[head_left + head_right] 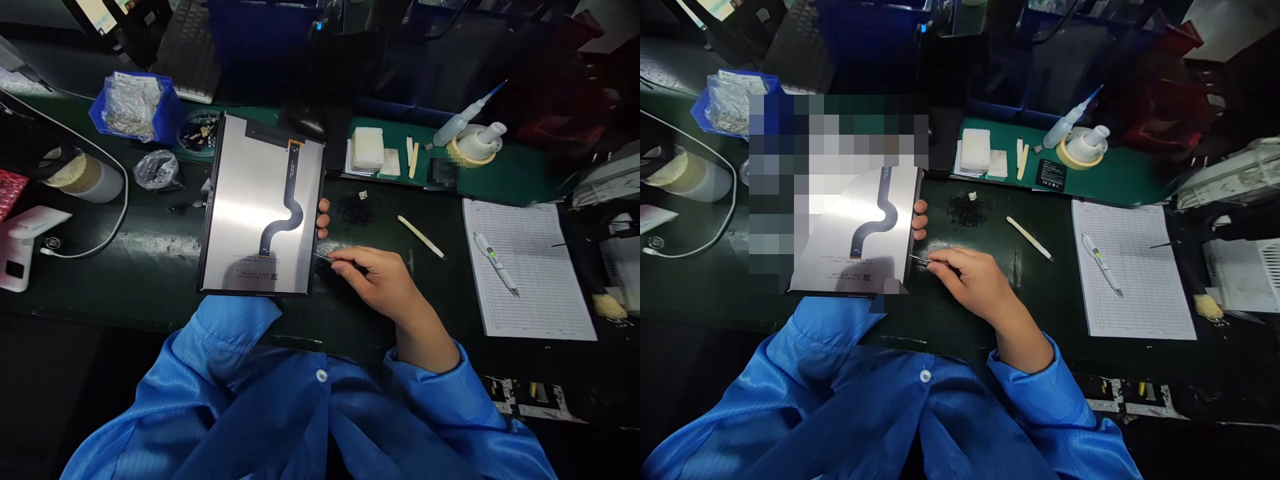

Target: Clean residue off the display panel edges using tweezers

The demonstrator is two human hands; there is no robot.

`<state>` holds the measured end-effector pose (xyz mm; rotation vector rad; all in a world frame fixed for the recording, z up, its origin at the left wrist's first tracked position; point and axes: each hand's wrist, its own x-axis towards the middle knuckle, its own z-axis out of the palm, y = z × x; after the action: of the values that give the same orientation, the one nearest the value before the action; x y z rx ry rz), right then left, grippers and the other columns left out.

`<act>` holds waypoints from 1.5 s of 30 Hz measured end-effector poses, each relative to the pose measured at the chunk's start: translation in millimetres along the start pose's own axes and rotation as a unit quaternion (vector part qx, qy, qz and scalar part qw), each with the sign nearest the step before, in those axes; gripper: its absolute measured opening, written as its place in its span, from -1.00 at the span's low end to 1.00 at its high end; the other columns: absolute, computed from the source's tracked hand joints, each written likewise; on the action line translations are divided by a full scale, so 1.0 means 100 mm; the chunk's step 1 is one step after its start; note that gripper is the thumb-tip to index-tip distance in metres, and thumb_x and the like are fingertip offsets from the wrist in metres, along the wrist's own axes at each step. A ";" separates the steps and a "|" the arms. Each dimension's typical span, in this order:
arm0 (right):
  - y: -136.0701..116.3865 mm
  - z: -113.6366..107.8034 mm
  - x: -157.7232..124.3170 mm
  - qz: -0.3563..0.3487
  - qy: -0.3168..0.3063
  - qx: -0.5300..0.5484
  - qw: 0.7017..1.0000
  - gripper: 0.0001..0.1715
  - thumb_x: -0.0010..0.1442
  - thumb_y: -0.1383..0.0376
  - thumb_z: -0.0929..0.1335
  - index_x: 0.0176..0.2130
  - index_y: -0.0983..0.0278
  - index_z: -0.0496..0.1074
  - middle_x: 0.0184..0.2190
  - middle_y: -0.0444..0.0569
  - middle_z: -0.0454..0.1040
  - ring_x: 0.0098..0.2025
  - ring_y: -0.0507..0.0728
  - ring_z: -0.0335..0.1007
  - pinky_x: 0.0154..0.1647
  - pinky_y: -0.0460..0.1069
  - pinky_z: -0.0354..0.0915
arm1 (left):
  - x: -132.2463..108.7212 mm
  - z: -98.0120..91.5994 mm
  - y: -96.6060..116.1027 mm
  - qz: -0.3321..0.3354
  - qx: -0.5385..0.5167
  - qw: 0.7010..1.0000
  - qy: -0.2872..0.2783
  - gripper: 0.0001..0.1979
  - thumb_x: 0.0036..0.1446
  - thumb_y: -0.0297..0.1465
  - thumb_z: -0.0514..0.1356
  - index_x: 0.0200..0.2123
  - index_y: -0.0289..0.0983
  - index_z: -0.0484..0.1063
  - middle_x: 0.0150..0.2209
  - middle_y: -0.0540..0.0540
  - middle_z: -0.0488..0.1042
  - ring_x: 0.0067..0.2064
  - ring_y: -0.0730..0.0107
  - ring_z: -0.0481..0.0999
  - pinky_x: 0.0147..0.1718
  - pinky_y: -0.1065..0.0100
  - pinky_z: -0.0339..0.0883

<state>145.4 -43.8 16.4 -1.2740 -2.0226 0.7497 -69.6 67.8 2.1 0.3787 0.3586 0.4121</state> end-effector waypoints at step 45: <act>0.01 -0.02 0.00 0.013 -0.008 -0.001 1.000 -0.90 0.28 0.25 0.43 -0.19 0.19 0.59 -0.34 -0.07 0.62 -0.33 0.11 0.54 -0.29 -0.01 0.44 | 0.09 -0.20 -0.09 0.023 -0.006 0.996 -0.087 -0.78 0.23 -0.28 0.13 -0.16 -0.32 0.31 -0.33 -0.09 0.41 -0.28 0.33 0.52 -0.29 0.35 0.42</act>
<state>147.7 -43.2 16.9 -1.3026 -2.0235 0.7733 -67.4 69.2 -21.4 0.4077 0.1785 0.4237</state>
